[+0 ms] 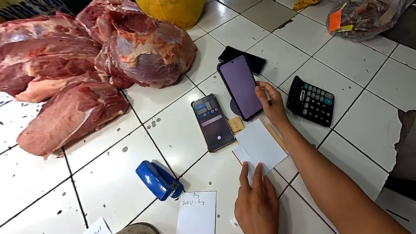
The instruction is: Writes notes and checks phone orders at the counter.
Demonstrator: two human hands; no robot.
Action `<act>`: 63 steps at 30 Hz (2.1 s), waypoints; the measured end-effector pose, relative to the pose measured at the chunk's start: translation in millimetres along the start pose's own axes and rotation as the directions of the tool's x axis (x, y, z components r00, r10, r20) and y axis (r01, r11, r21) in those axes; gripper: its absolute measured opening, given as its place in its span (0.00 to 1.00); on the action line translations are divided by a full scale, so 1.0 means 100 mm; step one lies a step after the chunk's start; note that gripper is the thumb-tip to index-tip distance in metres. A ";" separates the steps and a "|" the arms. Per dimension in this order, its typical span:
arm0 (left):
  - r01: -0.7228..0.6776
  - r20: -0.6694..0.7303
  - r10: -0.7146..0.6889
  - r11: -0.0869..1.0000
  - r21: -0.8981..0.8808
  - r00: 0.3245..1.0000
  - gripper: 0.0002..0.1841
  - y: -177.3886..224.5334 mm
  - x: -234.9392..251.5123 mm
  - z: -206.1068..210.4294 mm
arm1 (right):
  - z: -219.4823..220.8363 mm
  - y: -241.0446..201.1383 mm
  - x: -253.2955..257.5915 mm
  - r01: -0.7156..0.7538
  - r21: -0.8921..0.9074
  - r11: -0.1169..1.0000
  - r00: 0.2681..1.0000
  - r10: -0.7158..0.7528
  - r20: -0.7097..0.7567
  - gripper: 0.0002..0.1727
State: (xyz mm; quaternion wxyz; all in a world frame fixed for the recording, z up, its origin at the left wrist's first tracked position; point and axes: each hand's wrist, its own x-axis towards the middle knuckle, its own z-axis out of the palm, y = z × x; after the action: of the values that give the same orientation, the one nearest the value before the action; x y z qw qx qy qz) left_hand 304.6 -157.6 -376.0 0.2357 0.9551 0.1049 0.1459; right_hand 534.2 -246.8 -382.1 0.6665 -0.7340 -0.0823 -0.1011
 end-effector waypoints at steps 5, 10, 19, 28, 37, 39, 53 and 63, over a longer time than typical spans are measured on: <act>0.007 0.012 -0.006 1.000 -0.017 1.000 0.15 -0.01 0.00 -0.02 | 0.01 0.01 0.02 0.005 0.050 0.999 1.000 -0.006 0.029 0.16; 0.017 0.011 -0.016 1.000 -0.023 1.000 0.15 0.00 -0.01 -0.02 | -0.01 0.03 0.02 0.009 0.088 0.996 0.998 -0.015 0.067 0.16; 0.016 0.017 -0.015 0.999 -0.034 1.000 0.15 -0.01 -0.01 -0.03 | -0.02 0.07 0.03 0.002 0.069 0.998 1.000 -0.004 0.024 0.17; 0.026 0.024 -0.025 0.999 -0.044 0.999 0.15 -0.01 -0.01 -0.03 | -0.10 0.00 0.02 -0.086 0.175 0.981 0.974 0.046 0.221 0.27; 0.016 0.025 -0.015 0.999 -0.040 1.000 0.15 -0.02 -0.01 -0.02 | -0.11 0.05 0.04 -0.060 0.132 0.989 0.978 0.032 0.204 0.23; 0.019 0.030 -0.018 0.999 -0.033 0.999 0.15 -0.01 0.00 -0.03 | -0.11 0.07 0.05 -0.054 0.131 0.990 0.983 0.030 0.182 0.23; 0.023 0.091 -0.019 0.999 -0.044 0.996 0.15 -0.01 0.00 -0.07 | -0.11 0.02 -0.01 -0.114 0.139 0.984 0.984 0.092 0.153 0.23; 0.026 0.123 -0.016 0.997 -0.075 0.992 0.16 -0.02 -0.01 -0.08 | -0.10 0.04 0.01 -0.107 0.163 0.981 0.986 0.083 0.146 0.23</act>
State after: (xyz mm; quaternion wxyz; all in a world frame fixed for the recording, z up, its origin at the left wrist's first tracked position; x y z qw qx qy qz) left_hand 301.1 -152.4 -370.9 0.2795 0.9514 0.0946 0.0885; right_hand 536.2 -257.2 -384.2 0.7234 -0.6828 -0.1016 -0.0106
